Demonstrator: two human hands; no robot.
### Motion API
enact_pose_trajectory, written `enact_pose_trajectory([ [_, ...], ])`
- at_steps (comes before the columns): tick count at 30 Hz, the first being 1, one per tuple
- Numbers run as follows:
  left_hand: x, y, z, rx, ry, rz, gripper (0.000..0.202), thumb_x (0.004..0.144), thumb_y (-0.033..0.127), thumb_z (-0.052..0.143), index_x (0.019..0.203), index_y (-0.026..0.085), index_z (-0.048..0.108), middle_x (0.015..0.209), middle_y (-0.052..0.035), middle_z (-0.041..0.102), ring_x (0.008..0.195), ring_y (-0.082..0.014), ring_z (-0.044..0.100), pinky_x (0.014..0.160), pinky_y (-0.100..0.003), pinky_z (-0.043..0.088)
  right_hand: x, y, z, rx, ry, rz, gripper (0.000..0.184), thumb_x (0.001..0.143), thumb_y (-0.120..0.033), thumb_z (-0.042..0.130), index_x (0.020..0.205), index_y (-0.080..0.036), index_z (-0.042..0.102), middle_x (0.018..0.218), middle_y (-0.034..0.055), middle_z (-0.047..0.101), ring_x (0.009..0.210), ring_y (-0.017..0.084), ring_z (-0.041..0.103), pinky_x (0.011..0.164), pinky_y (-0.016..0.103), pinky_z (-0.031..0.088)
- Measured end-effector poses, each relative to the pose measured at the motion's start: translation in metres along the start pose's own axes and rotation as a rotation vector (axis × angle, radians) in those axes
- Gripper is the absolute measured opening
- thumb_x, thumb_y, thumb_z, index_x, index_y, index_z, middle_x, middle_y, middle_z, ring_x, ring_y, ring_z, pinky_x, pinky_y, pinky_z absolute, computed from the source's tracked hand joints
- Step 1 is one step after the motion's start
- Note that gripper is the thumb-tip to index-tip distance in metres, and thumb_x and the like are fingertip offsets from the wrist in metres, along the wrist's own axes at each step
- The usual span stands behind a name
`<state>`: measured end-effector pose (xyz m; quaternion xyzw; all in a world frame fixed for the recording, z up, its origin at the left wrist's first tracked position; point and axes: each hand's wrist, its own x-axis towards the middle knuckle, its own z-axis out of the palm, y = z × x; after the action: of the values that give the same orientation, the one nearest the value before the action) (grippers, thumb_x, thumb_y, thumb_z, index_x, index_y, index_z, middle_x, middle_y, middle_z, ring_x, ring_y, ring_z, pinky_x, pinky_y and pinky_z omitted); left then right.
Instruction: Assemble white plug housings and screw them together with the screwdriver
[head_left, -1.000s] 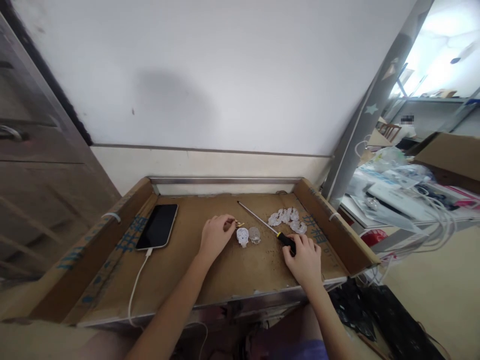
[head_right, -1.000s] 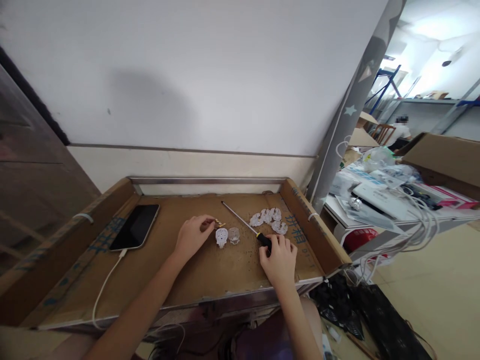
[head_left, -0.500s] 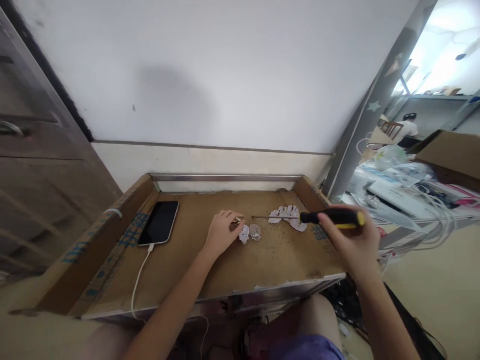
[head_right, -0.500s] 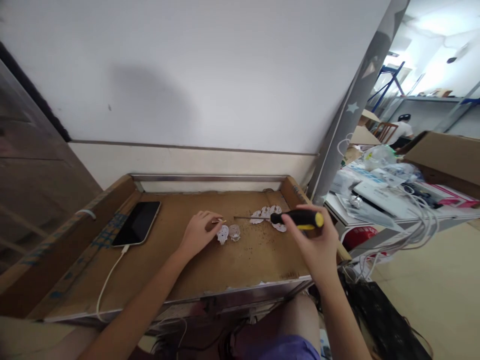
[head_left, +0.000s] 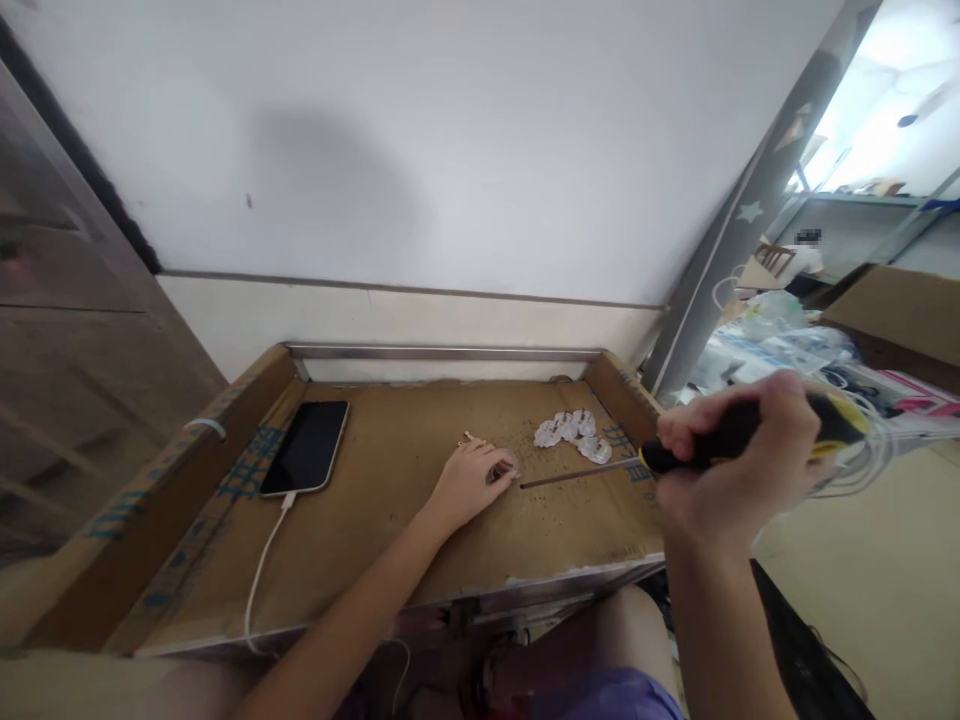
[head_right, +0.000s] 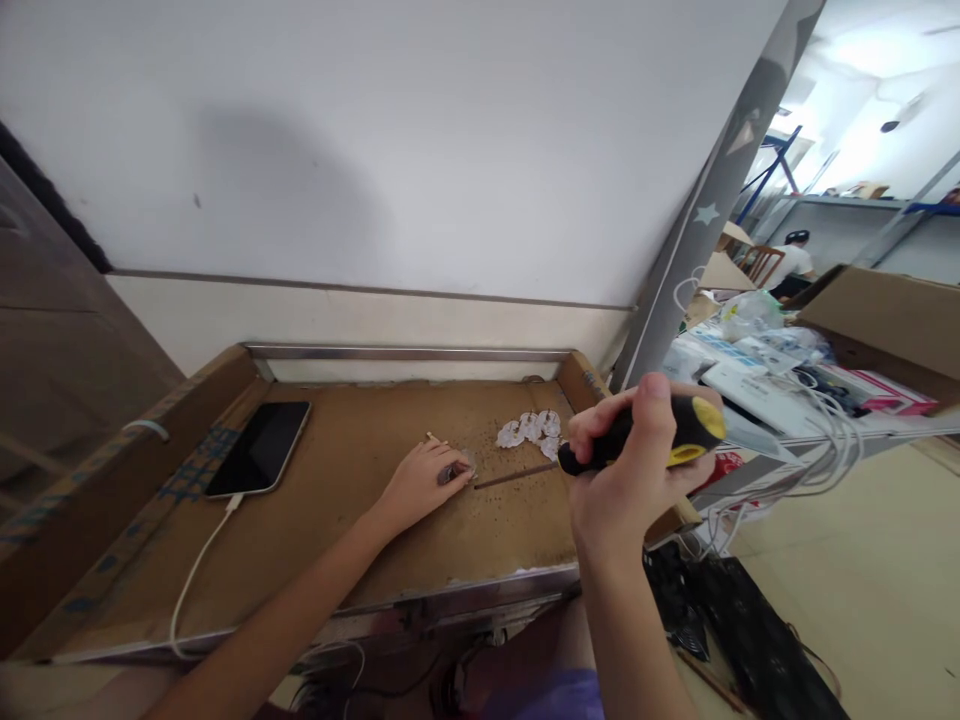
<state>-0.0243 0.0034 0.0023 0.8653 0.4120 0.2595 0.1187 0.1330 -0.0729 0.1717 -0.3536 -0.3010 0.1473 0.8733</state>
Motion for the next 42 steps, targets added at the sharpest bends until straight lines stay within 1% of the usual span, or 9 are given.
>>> enact_pose_trajectory([
  [5,0.001,0.002,0.003,0.038,-0.011,0.033,0.013,0.084,0.030,0.055,0.085,0.023,0.066,0.082,-0.0016,0.066,0.086,-0.0190,0.055,0.084,-0.033,0.039,-0.003,0.002,0.008,-0.002,0.021,-0.050,0.020,0.075,-0.030,0.052,0.060,-0.024,0.040,0.038,-0.0087,0.037,0.028,0.008,0.030,0.029,0.026,0.022],
  [12,0.000,0.004,0.001,0.025,-0.029,0.051,0.016,0.085,0.032,0.054,0.084,0.023,0.067,0.082,-0.0019,0.066,0.087,-0.0194,0.054,0.084,-0.033,0.039,-0.003,0.013,0.011,0.032,-0.045,-0.114,0.021,0.076,-0.030,0.056,0.065,-0.022,0.041,0.038,-0.0095,0.040,0.026,0.008,0.031,0.028,0.024,0.023],
  [26,0.000,0.003,0.002,0.031,-0.038,0.051,0.015,0.085,0.031,0.055,0.085,0.023,0.067,0.084,-0.0014,0.066,0.089,-0.0193,0.054,0.086,-0.032,0.038,-0.001,0.012,0.010,0.014,-0.070,-0.085,0.018,0.078,-0.028,0.056,0.068,-0.023,0.042,0.041,-0.0098,0.042,0.029,0.007,0.033,0.028,0.021,0.026],
  [28,0.000,0.003,0.003,0.028,-0.038,0.050,0.014,0.085,0.031,0.055,0.086,0.023,0.068,0.085,-0.0015,0.066,0.089,-0.0191,0.054,0.085,-0.032,0.038,-0.001,0.012,0.010,0.033,-0.116,-0.064,0.018,0.077,-0.027,0.055,0.067,-0.022,0.041,0.041,-0.0097,0.043,0.029,0.006,0.033,0.029,0.021,0.025],
  [33,0.000,0.002,0.003,0.031,-0.021,0.061,0.014,0.085,0.031,0.056,0.088,0.024,0.068,0.084,-0.0013,0.066,0.089,-0.0188,0.054,0.085,-0.032,0.038,0.012,0.015,0.014,0.088,-0.361,0.038,0.020,0.075,-0.029,0.055,0.070,-0.023,0.036,0.039,-0.0115,0.042,0.026,0.007,0.030,0.029,0.020,0.023],
  [35,0.000,0.003,0.003,0.033,-0.023,0.052,0.014,0.084,0.031,0.057,0.087,0.023,0.068,0.086,-0.0012,0.067,0.089,-0.0190,0.054,0.084,-0.032,0.039,0.020,0.017,0.016,0.093,-0.435,0.099,0.025,0.075,-0.034,0.057,0.070,-0.023,0.035,0.040,-0.0117,0.042,0.028,0.006,0.031,0.030,0.019,0.024],
  [37,0.000,0.003,0.002,0.026,-0.026,0.043,0.013,0.084,0.030,0.058,0.086,0.023,0.068,0.088,-0.0011,0.067,0.089,-0.0190,0.054,0.084,-0.032,0.039,0.028,0.020,0.019,0.033,-0.489,0.136,0.032,0.075,-0.043,0.059,0.067,-0.021,0.037,0.045,-0.0093,0.045,0.032,0.005,0.037,0.032,0.019,0.029],
  [40,0.000,0.003,0.003,0.009,-0.020,0.055,0.012,0.084,0.029,0.058,0.085,0.022,0.068,0.087,-0.0005,0.068,0.089,-0.0185,0.055,0.084,-0.032,0.040,0.032,0.025,0.023,-0.102,-0.516,0.061,0.038,0.073,-0.053,0.060,0.068,-0.018,0.046,0.058,-0.0048,0.052,0.040,0.005,0.047,0.037,0.020,0.038],
  [42,0.001,0.002,0.003,0.008,-0.017,0.065,0.012,0.084,0.029,0.059,0.085,0.022,0.068,0.087,-0.0006,0.069,0.089,-0.0186,0.055,0.085,-0.033,0.039,0.030,0.028,0.026,-0.115,-0.532,0.017,0.035,0.074,-0.053,0.060,0.071,-0.019,0.049,0.060,-0.0048,0.052,0.041,0.005,0.048,0.038,0.021,0.039],
])
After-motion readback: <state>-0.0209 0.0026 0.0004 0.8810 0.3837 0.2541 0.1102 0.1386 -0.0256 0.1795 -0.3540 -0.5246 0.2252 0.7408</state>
